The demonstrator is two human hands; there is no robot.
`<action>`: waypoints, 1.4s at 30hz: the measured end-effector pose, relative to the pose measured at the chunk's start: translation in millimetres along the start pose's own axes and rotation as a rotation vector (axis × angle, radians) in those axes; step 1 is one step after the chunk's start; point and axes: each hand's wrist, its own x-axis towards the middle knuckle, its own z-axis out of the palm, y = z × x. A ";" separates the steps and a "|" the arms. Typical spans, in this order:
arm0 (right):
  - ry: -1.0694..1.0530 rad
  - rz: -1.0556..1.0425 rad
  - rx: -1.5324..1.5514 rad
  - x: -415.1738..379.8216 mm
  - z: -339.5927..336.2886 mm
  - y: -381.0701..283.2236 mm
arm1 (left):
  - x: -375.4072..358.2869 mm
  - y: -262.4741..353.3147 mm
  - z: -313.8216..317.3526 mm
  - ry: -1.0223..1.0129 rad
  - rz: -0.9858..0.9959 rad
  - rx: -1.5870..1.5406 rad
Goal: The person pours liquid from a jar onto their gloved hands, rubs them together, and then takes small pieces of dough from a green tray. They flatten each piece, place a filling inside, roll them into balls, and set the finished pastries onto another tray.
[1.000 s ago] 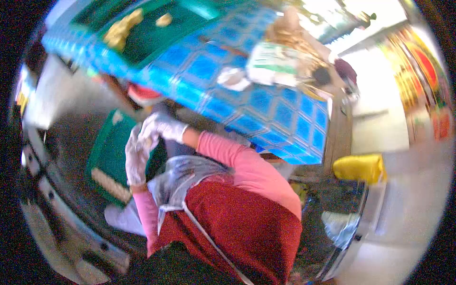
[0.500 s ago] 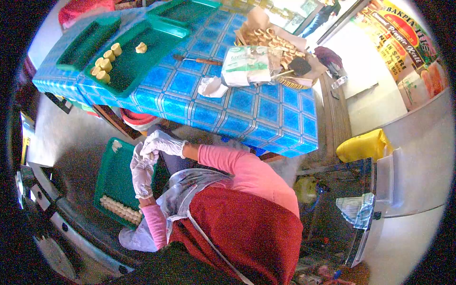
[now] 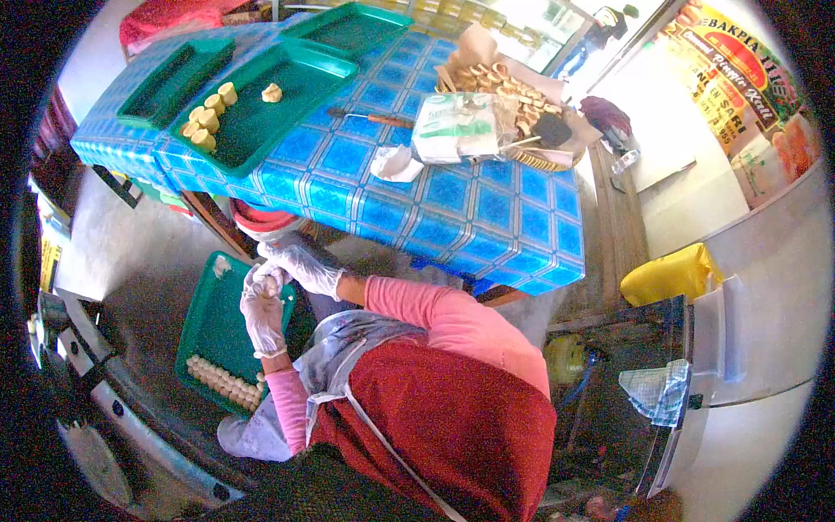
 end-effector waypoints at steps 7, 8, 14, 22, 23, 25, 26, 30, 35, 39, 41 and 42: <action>-0.117 -0.311 -0.497 -14.5 -0.7 -24.5 | 9.4 -4.9 -9.8 -0.039 0.036 0.005; -0.148 -0.369 -0.514 -15.2 -1.7 -24.3 | 10.3 -3.9 -10.9 -0.050 0.031 -0.003; -0.261 -0.382 -0.367 -12.1 -10.5 -16.3 | 6.7 -3.1 -1.8 -0.024 0.062 0.023; -0.066 -0.226 -0.365 -4.2 -2.2 -11.8 | -3.7 -2.4 13.9 -0.143 0.093 0.105; -0.107 -0.211 -0.319 -5.4 0.4 -12.4 | -5.8 -1.6 13.9 -0.110 0.113 0.107; -0.065 -0.171 -0.200 -2.3 3.2 -0.3 | -3.9 -2.0 11.8 -0.115 0.128 -0.012; -0.045 -0.231 -0.344 2.6 -3.7 11.7 | -7.3 -1.3 18.7 -0.098 0.164 -0.026; -0.038 -0.208 -0.283 -6.0 2.9 -3.6 | -0.9 -5.8 12.4 -0.038 0.163 -0.118; -0.044 -0.139 -0.239 -10.4 4.1 -13.0 | -11.8 8.1 23.8 -0.102 0.051 -0.375; -0.007 -0.128 -0.232 -8.1 3.9 -6.6 | -15.3 7.6 31.7 -0.053 0.152 -0.075; 0.004 -0.155 -0.223 -7.0 5.2 -3.7 | -15.9 7.0 34.3 -0.045 0.164 -0.067; 0.000 -0.202 -0.261 -5.1 4.2 -2.5 | -16.1 6.9 36.6 -0.037 0.170 -0.050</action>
